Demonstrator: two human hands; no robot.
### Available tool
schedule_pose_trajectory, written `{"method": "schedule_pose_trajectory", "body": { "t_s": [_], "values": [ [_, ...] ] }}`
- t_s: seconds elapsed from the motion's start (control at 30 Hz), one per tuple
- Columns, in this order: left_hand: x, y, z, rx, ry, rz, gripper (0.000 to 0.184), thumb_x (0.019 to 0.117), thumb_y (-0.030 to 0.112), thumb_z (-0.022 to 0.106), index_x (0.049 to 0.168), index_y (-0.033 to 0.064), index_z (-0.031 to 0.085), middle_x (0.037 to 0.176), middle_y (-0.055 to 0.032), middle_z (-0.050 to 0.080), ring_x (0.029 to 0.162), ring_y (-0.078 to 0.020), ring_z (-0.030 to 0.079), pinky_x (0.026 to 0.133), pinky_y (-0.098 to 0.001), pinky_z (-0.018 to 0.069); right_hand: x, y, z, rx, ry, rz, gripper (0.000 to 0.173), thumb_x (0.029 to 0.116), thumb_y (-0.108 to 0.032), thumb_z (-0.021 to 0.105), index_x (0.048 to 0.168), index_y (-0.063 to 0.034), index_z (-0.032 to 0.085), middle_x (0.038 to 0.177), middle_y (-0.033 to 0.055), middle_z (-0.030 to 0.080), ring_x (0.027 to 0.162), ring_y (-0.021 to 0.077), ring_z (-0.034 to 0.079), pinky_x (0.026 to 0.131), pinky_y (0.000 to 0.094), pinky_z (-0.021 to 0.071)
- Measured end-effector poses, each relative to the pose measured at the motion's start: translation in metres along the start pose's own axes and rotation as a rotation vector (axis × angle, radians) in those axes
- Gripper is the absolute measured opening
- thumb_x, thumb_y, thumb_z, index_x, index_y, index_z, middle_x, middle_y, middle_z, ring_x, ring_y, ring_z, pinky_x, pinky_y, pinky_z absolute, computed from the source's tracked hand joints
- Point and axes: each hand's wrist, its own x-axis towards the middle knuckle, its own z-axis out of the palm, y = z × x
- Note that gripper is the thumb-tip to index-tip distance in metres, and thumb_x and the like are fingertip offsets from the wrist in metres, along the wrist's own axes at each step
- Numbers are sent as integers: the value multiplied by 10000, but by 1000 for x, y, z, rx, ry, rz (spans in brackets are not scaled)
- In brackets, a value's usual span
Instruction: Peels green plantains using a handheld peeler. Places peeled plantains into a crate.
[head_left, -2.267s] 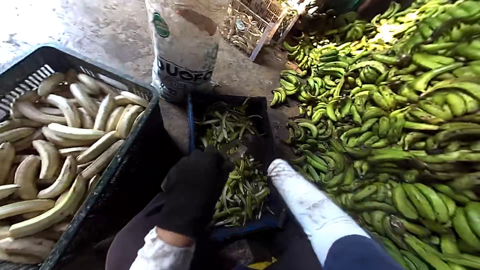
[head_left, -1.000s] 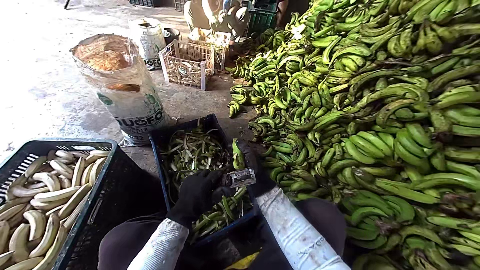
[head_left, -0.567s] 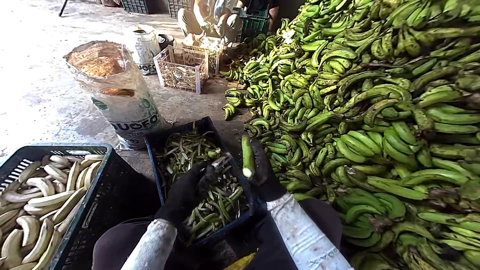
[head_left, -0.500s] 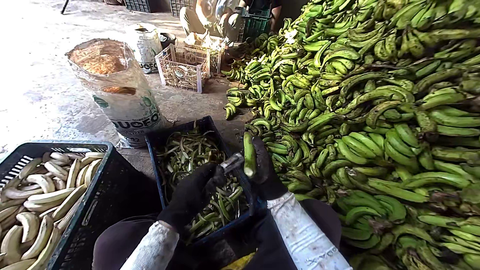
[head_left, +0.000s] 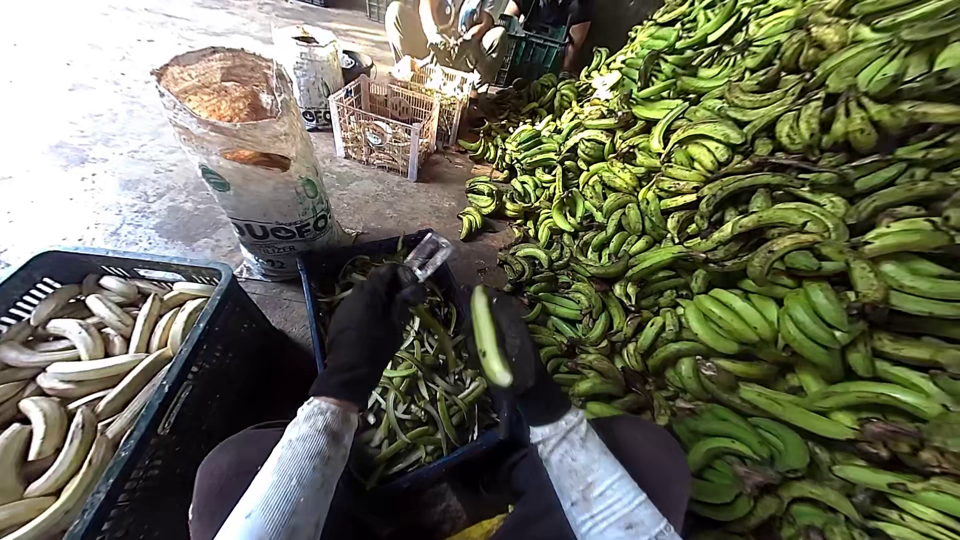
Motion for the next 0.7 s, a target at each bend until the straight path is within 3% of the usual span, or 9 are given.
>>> {"method": "schedule_pose_trajectory", "body": {
  "t_s": [0.1, 0.2, 0.27, 0.33, 0.43, 0.5, 0.57, 0.63, 0.7],
  "values": [
    [-26, 7, 14, -108, -114, 183, 517, 1031, 546, 477, 1391, 194, 596, 1096, -63, 710, 964, -228, 693, 838, -517, 579, 21, -12, -4, -73, 135, -219, 387, 1054, -444, 408, 1178, -150, 628, 751, -11, 635, 588, 72, 605, 524, 252, 552],
    [-48, 21, 28, -74, -126, 333, 598, 1026, 559, 450, 1437, 149, 595, 1225, -138, 696, 1100, -320, 671, 921, -551, 541, 29, -21, -1, -169, 244, -297, 418, 1058, -457, 425, 1374, -203, 522, 943, -8, 611, 748, 78, 598, 652, 283, 548],
    [-43, 19, 28, -49, -104, 323, 540, 1022, 496, 478, 1439, 174, 598, 1209, -138, 699, 1075, -327, 674, 897, -560, 546, 25, -19, 0, -223, 129, -276, 417, 1069, -420, 420, 1420, -206, 488, 983, -2, 637, 765, 82, 626, 662, 283, 568],
    [-25, 7, 23, 0, -63, 254, 486, 1016, 424, 536, 1447, 205, 591, 1181, -138, 703, 1050, -337, 680, 880, -582, 545, 18, -9, 0, -248, -114, -265, 327, 1045, -249, 494, 1324, -96, 569, 949, 49, 668, 760, 116, 647, 672, 310, 582],
    [-3, -8, 7, -32, -12, 32, 435, 1029, 454, 561, 1378, 199, 610, 1145, -121, 694, 1017, -313, 677, 861, -600, 539, 6, -7, 15, -17, -292, 24, 323, 1080, -250, 351, 1169, -84, 614, 851, 44, 689, 679, 87, 663, 610, 236, 583],
    [-4, -6, -1, -104, -6, -41, 484, 1031, 494, 538, 1412, 199, 579, 1208, -114, 677, 1053, -293, 666, 890, -594, 523, 5, -10, 14, 19, -186, 50, 366, 1076, -297, 359, 1262, -85, 592, 877, 76, 687, 676, 120, 665, 599, 267, 587],
    [-16, -1, 6, -172, -29, 17, 512, 1026, 504, 527, 1429, 192, 569, 1186, -91, 686, 1014, -240, 678, 878, -539, 554, 13, -13, 8, -48, -38, -78, 381, 1055, -337, 443, 1351, -135, 573, 974, 55, 680, 795, 125, 670, 707, 309, 597],
    [-30, 4, 23, -208, -68, 123, 563, 1021, 549, 489, 1438, 181, 573, 1166, -65, 702, 1008, -191, 684, 890, -476, 572, 22, -19, 8, -41, 71, -204, 390, 1041, -389, 487, 1360, -170, 534, 1007, 33, 665, 848, 123, 663, 736, 331, 592],
    [-43, 12, 39, -185, -31, 220, 609, 1023, 577, 451, 1438, 153, 587, 1173, -103, 700, 1052, -241, 674, 915, -493, 554, 30, -26, 13, 31, 173, -295, 384, 1033, -457, 502, 1313, -197, 533, 953, 22, 649, 789, 125, 657, 668, 343, 586]
  ]
}}
